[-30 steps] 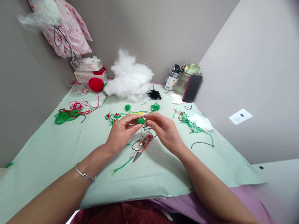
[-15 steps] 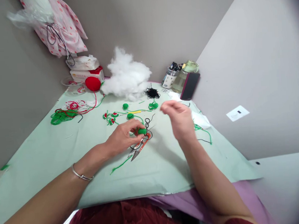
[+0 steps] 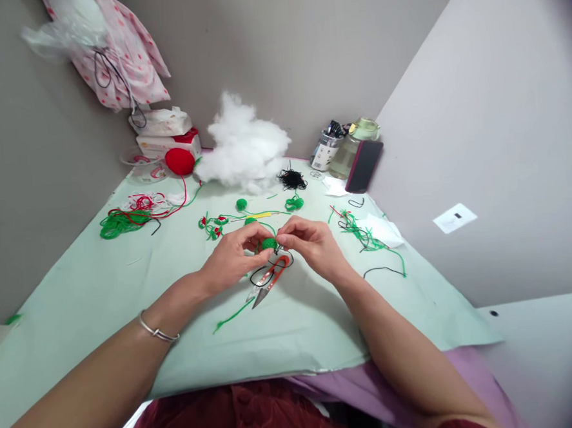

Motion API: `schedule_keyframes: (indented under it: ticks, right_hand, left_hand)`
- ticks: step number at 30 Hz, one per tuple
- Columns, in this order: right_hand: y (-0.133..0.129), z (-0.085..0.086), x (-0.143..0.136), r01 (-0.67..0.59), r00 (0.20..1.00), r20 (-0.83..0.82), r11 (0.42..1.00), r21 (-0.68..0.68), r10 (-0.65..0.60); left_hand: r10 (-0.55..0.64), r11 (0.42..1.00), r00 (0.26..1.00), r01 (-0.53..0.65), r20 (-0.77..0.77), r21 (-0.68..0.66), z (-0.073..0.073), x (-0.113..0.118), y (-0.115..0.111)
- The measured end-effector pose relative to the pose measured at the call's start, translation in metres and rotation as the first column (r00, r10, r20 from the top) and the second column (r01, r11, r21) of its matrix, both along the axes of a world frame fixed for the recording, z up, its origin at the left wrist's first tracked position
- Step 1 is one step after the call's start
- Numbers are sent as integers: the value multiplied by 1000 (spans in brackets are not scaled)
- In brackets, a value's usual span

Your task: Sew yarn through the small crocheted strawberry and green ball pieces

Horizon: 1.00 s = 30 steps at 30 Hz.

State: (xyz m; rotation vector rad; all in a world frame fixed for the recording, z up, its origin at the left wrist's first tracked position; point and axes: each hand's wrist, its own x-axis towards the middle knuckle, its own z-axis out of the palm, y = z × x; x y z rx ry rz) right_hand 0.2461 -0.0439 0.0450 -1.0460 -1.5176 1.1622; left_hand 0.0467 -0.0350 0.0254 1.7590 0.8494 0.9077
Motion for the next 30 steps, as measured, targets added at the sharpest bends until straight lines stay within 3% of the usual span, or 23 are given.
schedule_keyframes:
  ticks: [8, 11, 13, 15, 17, 19, 20, 22, 24, 25, 26, 28, 30]
  right_hand:
    - [-2, 0, -13, 85, 995, -64, 995, 55, -81]
    - [11, -2, 4, 123, 985, -125, 992, 21, -119]
    - [22, -1, 21, 260, 931, -266, 966, -6, -252]
    - [28, 1, 32, 316, 878, -349, 945, -88, -327]
    - [27, 5, 31, 223, 897, -345, 956, -190, -278]
    - [22, 10, 24, 58, 942, -305, 962, -266, -141]
    - [19, 13, 23, -12, 958, -277, 958, -285, -71]
    - [17, 22, 33, -38, 978, -208, 966, -255, -17]
    - [16, 33, 66, 157, 972, -165, 984, -78, -168]
    - [15, 39, 89, 303, 941, -176, 951, 63, -288]
    - [14, 44, 114, 457, 882, -232, 865, 209, -410]
    - [12, 52, 158, 539, 835, -282, 802, 257, -472]
    - [12, 53, 180, 624, 769, -348, 746, 233, -536]
  left_hand:
    - [40, 999, 999, -41, -28, -23, 9, -1, 1]
    - [11, 999, 999, -13, -39, -45, 7, -3, 0]
    - [-9, 998, 999, 7, -32, -62, 6, -2, 0]
    - [-34, 997, 999, 33, -14, -70, 4, -1, 0]
    - [-60, 996, 998, 60, -3, -60, 3, 0, 0]
    - [-76, 997, 997, 76, -29, -12, 2, -2, 3]
    - [-71, 997, 996, 72, -55, 21, 2, -4, 5]
    - [-29, 994, 993, 40, -117, 97, 2, -13, 11]
    - [43, 985, 985, -14, -166, 171, 3, -26, 21]
    - [89, 976, 978, -48, -188, 210, 3, -34, 26]
    - [153, 962, 967, -99, -203, 254, 3, -41, 31]
    - [269, 931, 930, -184, -250, 316, 3, -52, 39]
    - [336, 908, 907, -240, -256, 343, 3, -57, 43]
